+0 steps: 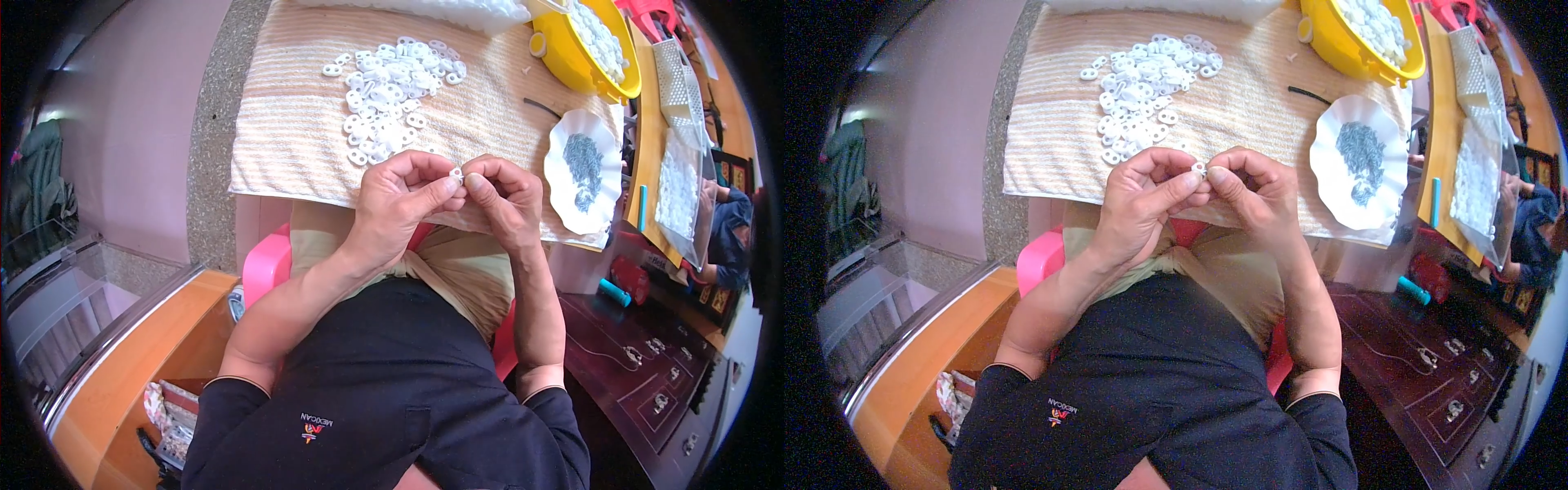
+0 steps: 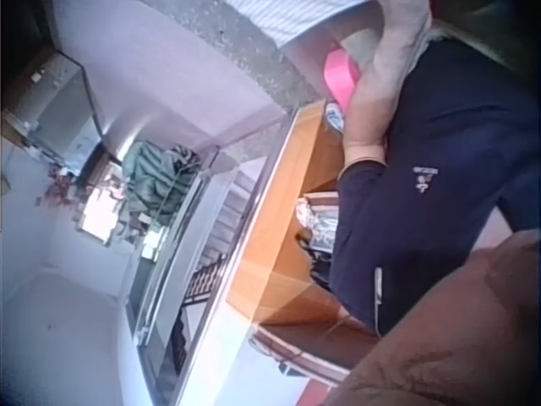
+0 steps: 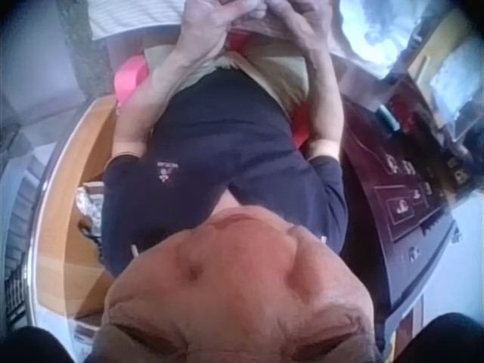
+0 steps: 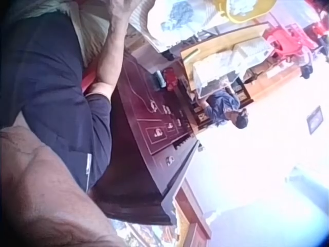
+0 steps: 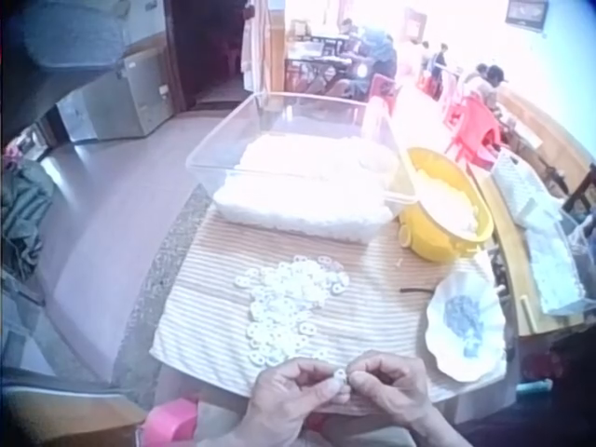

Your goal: Assembling small white plastic components by manually inserting small pieces into them.

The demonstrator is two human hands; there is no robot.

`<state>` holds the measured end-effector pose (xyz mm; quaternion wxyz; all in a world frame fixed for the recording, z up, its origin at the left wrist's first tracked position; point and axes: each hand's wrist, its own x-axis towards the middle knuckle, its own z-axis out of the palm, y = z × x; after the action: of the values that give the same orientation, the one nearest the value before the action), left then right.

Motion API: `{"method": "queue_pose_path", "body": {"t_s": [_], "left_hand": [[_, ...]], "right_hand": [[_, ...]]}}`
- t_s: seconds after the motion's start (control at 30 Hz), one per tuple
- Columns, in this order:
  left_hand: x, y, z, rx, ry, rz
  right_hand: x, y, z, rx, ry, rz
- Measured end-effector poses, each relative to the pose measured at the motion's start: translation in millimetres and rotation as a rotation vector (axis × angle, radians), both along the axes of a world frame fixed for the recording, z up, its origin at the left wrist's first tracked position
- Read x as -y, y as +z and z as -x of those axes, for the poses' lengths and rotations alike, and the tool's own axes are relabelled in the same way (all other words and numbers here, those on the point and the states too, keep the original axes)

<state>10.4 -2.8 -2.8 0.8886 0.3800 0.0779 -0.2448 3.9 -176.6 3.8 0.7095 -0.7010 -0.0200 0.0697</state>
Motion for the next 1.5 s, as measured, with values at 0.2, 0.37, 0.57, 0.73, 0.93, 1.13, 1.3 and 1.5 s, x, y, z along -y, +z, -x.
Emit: {"method": "queue_pose_path", "body": {"t_s": [0.2,0.37,0.57,0.73,0.93,1.13,1.3,1.5], "left_hand": [[1,-3,1,0.039,0.005,-0.042],[2,-3,2,0.064,0.028,-0.060],[3,-4,2,0.058,0.030,-0.045],[3,-5,2,0.065,0.028,-0.036],[2,-3,2,0.064,0.031,-0.040],[1,-4,3,0.087,0.048,-0.084],[0,-2,4,0.118,0.032,-0.125],[1,-2,5,0.139,0.026,-0.155]], "right_hand": [[-2,-2,0,0.012,-0.001,-0.007],[-2,-1,1,-0.018,-0.010,-0.005],[0,1,2,-0.040,-0.020,-0.015],[1,6,2,-0.016,-0.014,0.005],[-3,2,4,-0.026,-0.021,0.051],[-5,6,4,0.033,0.012,0.208],[-6,10,5,0.134,0.031,0.296],[-4,16,3,0.087,0.057,0.266]]}}
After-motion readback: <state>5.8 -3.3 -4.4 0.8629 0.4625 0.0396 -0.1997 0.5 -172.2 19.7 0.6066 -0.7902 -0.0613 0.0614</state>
